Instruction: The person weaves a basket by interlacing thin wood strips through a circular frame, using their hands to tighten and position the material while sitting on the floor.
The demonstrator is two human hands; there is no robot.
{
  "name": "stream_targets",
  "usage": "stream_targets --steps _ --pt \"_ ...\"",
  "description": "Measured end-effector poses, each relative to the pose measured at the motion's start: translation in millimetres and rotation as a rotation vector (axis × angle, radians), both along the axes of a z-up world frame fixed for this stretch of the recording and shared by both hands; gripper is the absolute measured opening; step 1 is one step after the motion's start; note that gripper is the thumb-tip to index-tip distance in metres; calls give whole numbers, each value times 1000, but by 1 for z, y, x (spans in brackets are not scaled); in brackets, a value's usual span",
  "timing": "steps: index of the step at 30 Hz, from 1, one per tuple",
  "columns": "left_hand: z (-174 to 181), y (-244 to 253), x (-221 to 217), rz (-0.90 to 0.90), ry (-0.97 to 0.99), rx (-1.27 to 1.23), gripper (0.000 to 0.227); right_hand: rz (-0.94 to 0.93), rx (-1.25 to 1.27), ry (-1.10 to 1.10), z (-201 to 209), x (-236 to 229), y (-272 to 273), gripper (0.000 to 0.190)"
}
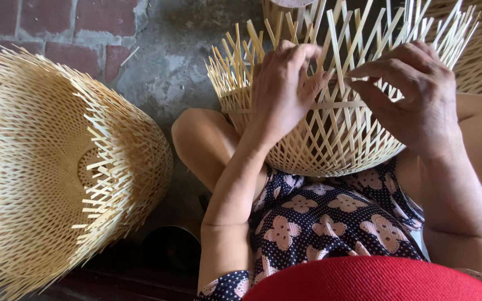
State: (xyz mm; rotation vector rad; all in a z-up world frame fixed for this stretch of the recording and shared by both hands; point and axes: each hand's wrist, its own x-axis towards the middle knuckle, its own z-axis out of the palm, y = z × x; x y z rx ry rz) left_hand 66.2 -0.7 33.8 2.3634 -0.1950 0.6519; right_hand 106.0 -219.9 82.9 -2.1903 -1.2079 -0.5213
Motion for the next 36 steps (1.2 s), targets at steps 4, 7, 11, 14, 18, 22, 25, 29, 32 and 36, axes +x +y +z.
stream_targets --steps 4,7,11,14,18,22,25,29,32,36 --pt "-1 7 2 -233 -103 -357 16 -52 -65 94 -8 5 3 11" --pt "-4 5 0 -76 408 -290 30 -24 -23 78 -17 10 2 16" --pt "-11 4 -2 -106 -4 -91 16 17 -120 84 -19 18 -5 12" --pt "-15 6 -6 -101 -50 -142 18 67 -155 -1 -17 19 -2 12" --pt "-18 5 -19 -67 -155 -79 21 -94 -339 -18 -16 19 28 20" --pt "-15 6 -18 -109 -162 -111 21 35 -199 259 -1 31 41 3" --pt "-15 7 -8 -75 -42 -155 28 773 469 1084 12 41 24 17" --pt "-15 14 -10 -150 253 -286 17 236 221 834 1 33 20 16" --pt "-13 18 -26 -244 -118 -255 16 -33 -65 231 -16 17 29 23" --pt "-10 22 -31 -64 -123 -371 17 -75 -206 -172 -15 11 34 24"
